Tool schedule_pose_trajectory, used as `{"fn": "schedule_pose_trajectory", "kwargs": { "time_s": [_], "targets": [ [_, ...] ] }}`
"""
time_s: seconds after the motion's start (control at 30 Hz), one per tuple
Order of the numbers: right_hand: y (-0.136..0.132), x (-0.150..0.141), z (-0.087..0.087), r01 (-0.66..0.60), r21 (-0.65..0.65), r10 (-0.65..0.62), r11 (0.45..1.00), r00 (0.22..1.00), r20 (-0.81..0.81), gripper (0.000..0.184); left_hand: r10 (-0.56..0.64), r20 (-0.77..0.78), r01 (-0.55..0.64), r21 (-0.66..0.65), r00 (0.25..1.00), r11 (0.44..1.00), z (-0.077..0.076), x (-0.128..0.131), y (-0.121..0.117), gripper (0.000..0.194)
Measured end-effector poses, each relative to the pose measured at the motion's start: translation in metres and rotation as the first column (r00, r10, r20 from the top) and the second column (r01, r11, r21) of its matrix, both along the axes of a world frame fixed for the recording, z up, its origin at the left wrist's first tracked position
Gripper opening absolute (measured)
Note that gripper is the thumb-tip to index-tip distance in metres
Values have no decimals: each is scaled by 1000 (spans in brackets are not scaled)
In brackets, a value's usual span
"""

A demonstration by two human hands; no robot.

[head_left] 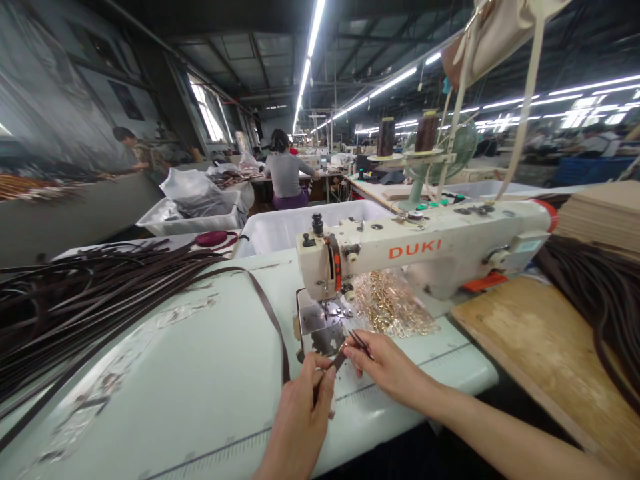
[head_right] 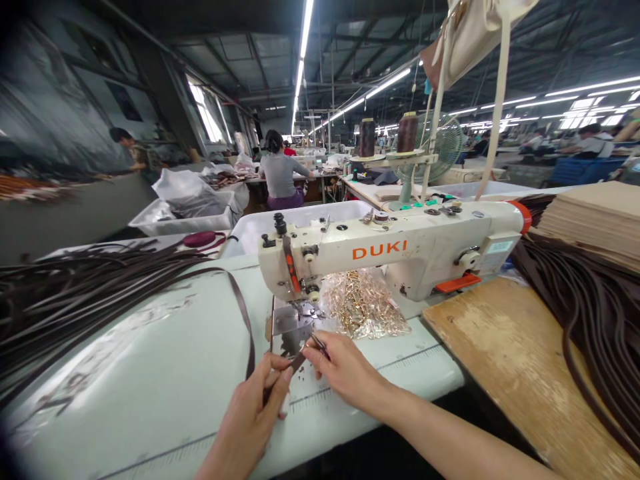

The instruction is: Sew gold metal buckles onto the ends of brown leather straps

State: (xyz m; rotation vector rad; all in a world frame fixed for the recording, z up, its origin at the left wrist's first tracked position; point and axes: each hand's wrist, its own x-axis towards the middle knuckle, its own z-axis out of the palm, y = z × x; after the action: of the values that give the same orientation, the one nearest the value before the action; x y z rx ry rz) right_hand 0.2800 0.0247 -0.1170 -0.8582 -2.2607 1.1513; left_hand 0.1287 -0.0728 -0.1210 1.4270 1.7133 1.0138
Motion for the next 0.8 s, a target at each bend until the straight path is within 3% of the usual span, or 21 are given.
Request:
{"fn": "schedule_pose_trajectory", "kwargs": {
  "time_s": [0.1,0.23,0.5,0.63,0.73,0.8],
  "targets": [
    [-10,0,10,4,181,-11,983,999,37,16,24,-223,-16,37,975,999,-2,1,-2,19],
    [-19,-2,12,20,202,-17,979,1000,-19,20,88,-480,-32,124,873,992,-12,3,-3,20],
    [-24,-8,7,187,135,-176,973,980,-92,15,174,-488,-57,247,855,967,-13,5,-4,16],
    [-32,-11,2,254,48,-249,966,965,-81,11,224,-550,-23,348,805,937,-25,5,-2,12],
    [-40,-13,-4,214,82,-202,974,971,-129,15,233,-549,8,400,802,916,-33,4,0,15],
    [-42,-13,-6,161,139,-139,977,978,-157,18,175,-525,17,341,833,940,-29,2,0,24]
  ]
}}
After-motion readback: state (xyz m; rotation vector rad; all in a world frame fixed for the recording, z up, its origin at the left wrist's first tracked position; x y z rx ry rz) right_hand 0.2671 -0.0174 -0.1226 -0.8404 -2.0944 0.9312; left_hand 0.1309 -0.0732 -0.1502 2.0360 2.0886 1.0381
